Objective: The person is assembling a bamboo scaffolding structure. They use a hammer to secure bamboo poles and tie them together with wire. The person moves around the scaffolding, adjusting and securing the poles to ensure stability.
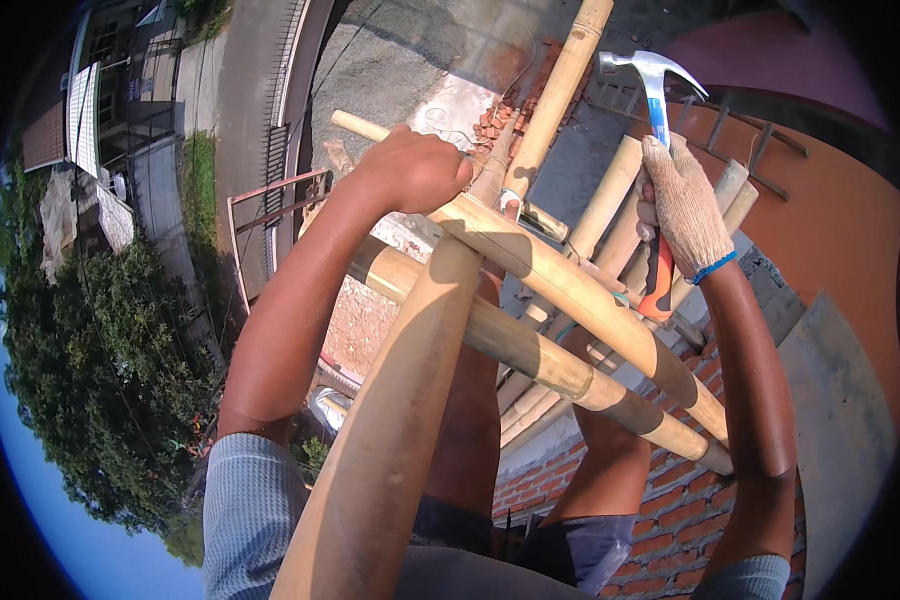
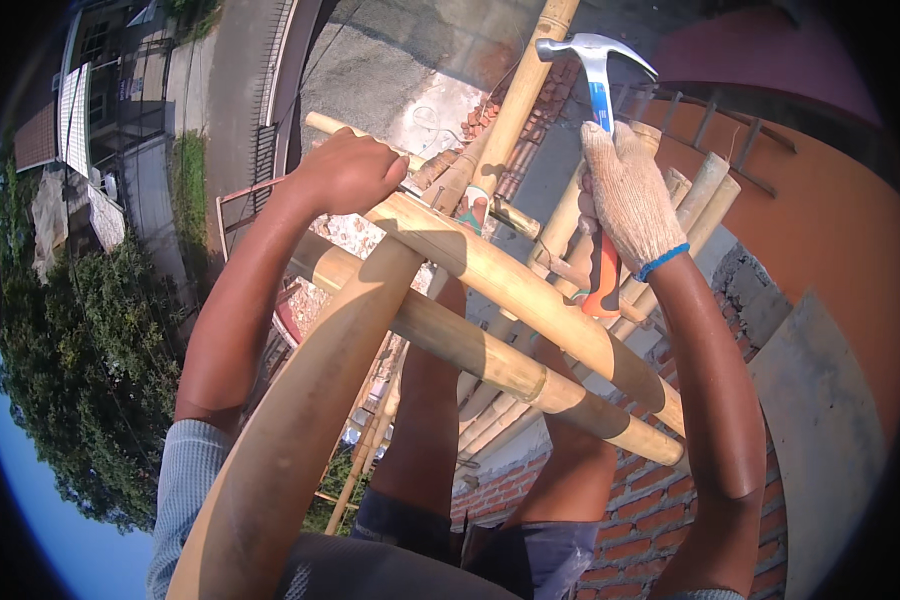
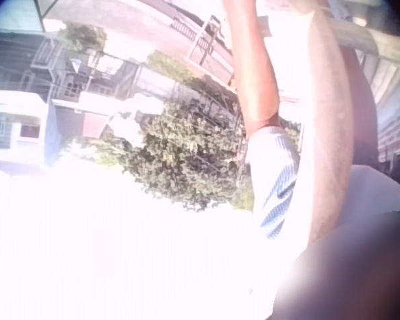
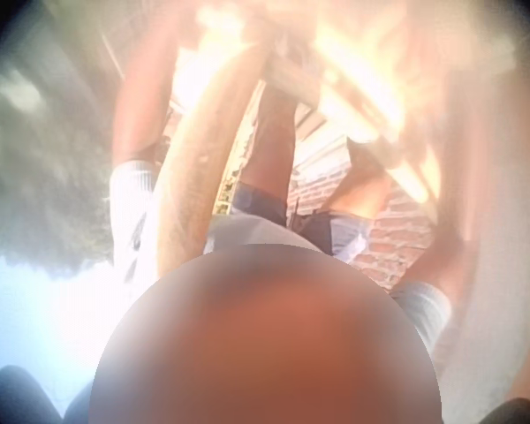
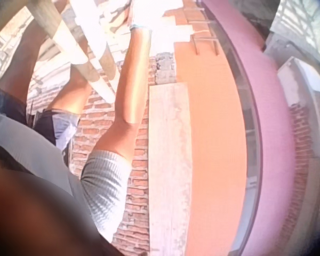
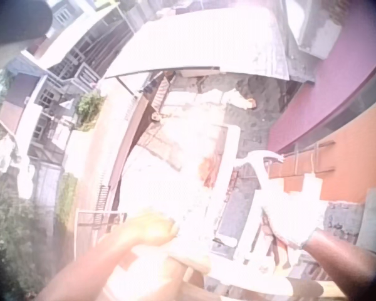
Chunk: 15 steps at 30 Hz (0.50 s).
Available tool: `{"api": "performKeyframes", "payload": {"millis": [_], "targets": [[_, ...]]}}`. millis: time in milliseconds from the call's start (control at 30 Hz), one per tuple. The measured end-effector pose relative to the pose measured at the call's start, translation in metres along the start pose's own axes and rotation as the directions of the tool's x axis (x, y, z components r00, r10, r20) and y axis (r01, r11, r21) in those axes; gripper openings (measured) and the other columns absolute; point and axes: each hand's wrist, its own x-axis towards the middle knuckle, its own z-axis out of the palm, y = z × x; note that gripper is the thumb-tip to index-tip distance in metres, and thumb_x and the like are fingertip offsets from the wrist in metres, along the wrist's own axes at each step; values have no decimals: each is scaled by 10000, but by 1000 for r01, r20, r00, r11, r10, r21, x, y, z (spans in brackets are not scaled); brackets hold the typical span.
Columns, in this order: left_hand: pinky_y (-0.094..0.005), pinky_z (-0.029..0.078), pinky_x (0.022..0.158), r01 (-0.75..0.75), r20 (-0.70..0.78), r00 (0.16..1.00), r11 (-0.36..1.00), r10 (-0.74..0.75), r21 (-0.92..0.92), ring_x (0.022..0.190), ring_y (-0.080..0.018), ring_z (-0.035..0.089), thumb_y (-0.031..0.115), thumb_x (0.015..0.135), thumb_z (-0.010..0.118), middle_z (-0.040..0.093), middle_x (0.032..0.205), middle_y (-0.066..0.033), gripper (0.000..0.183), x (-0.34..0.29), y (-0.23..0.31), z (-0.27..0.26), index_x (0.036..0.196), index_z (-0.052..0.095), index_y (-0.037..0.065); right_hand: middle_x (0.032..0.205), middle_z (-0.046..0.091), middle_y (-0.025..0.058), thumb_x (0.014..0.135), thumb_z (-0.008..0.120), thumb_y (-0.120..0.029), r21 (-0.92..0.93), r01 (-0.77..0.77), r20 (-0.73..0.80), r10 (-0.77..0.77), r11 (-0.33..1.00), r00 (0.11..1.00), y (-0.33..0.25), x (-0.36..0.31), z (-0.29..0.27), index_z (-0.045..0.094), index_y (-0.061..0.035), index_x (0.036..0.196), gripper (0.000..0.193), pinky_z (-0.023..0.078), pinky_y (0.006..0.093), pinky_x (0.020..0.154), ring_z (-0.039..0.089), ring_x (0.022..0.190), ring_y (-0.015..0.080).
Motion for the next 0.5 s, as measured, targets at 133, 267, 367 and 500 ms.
{"api": "performKeyframes", "payload": {"millis": [133,267,367,500], "targets": [[-533,460,940,-20,4,1000,1000,20,-7,872,-449,638,317,1043,336,691,864,-251,537,-1,0,1,824,686,-26,715,567,78,1076,462,-450,-262,-11,248,78,965,966,12,-2,3,553,-21,967,452,495,376,614,589,625,184],[-532,460,945,-19,-46,999,1000,20,25,873,-448,640,316,1041,336,692,859,-250,534,-1,-2,3,830,690,-23,665,410,-52,1088,512,-418,538,165,-332,28,827,943,19,5,9,452,-140,904,339,407,227,451,413,497,58],[-531,459,948,-30,-46,998,999,30,18,877,-451,641,314,1043,335,691,849,-248,533,0,-4,4,828,691,-20,676,463,-28,1089,494,-417,-141,186,380,-121,972,917,23,-1,24,486,-101,877,381,412,248,448,434,504,67],[-534,459,947,-21,-22,1000,999,22,40,883,-449,650,314,1035,333,699,876,-251,534,2,-7,2,830,700,-15,678,549,46,1079,439,-430,73,39,158,-50,997,986,16,5,19,546,-33,956,429,489,328,542,577,578,143]]}}
